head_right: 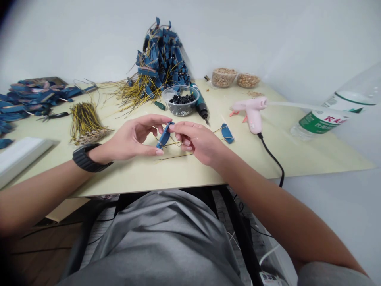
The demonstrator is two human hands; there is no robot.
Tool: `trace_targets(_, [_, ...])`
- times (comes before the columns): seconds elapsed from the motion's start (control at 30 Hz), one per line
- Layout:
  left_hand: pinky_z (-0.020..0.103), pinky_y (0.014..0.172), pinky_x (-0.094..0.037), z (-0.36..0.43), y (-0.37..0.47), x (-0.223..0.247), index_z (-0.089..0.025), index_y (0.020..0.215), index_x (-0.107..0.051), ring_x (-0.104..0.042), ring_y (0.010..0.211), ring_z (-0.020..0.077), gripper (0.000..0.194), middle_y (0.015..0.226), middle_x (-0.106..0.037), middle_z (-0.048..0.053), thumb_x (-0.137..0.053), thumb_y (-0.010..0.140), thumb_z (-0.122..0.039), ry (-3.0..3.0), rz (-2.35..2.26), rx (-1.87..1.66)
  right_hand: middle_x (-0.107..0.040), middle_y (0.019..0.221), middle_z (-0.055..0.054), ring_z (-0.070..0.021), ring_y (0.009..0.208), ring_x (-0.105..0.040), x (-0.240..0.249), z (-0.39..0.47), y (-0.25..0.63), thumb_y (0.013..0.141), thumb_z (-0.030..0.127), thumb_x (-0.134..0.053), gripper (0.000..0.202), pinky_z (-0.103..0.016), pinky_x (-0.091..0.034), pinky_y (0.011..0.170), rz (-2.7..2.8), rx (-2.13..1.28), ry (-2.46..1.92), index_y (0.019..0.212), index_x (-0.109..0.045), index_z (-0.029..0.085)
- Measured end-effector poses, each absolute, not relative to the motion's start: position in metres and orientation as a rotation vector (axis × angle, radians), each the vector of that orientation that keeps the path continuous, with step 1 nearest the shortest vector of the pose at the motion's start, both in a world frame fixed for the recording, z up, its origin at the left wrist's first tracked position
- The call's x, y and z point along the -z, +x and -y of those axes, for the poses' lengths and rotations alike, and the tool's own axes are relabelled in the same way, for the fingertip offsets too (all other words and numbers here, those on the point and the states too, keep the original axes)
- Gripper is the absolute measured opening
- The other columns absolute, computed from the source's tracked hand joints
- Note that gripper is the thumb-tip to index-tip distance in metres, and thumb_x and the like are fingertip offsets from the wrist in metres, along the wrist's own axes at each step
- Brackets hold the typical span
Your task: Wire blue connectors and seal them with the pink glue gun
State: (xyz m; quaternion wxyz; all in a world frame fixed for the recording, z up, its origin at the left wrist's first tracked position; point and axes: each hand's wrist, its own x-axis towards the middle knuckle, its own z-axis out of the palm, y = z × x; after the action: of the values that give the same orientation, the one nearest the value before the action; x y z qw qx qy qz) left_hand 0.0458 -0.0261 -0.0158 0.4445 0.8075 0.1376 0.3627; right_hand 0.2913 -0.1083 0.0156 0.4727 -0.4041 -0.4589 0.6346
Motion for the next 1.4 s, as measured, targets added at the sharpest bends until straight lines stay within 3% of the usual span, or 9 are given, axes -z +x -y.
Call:
trace_targets(0.3, [0.042,0.107,-0.064,0.034,0.05,0.011,-0.027,0.149,-0.084,-0.074,0.116,0.0251,0.092,0.142,-0.081,0.013,-0.123,0.069,-0.05,1.965,-0.361,-0.956,-0.055,0.071,0.006,-0.0062,0.06,-0.031,-0.014,0.114,0.282,0.068,0.048,-0.116,0.058,-0.027,-0.018,0.056,1.097,-1.396,-0.968,0.072,-0.065,0.021])
trace_targets(0.47, [0.039,0.105,-0.064,0.035,0.049,0.011,-0.026,0.144,-0.085,-0.073,0.112,0.0231,0.087,0.133,-0.082,0.01,-0.123,0.069,-0.047,1.973,-0.342,-0.981,-0.056,0.072,0.006,-0.0059,0.061,-0.031,-0.014,0.115,0.282,0.066,0.048,-0.116,0.059,-0.027,-0.019,0.056,1.075,-1.428,-0.96,0.074,-0.065,0.021])
trace_targets(0.63, [0.039,0.106,-0.065,0.035,0.05,0.01,-0.027,0.145,-0.084,-0.073,0.112,0.023,0.089,0.137,-0.081,0.011,-0.124,0.069,-0.049,1.979,-0.355,-1.011,-0.056,0.074,0.005,-0.0073,0.063,-0.032,-0.014,0.113,0.284,0.066,0.051,-0.117,0.061,-0.027,-0.02,0.057,1.087,-1.471,-0.93,0.075,-0.064,0.021])
trace_targets(1.4, [0.042,0.104,-0.063,0.04,0.052,0.009,-0.03,0.145,-0.084,-0.071,0.11,0.0236,0.083,0.133,-0.081,0.009,-0.12,0.075,-0.055,2.037,-0.33,-1.057,-0.052,0.078,0.006,-0.0093,0.064,-0.031,-0.017,0.114,0.29,0.071,0.047,-0.114,0.056,-0.029,-0.022,0.059,1.09,-1.597,-0.929,0.084,-0.066,0.022])
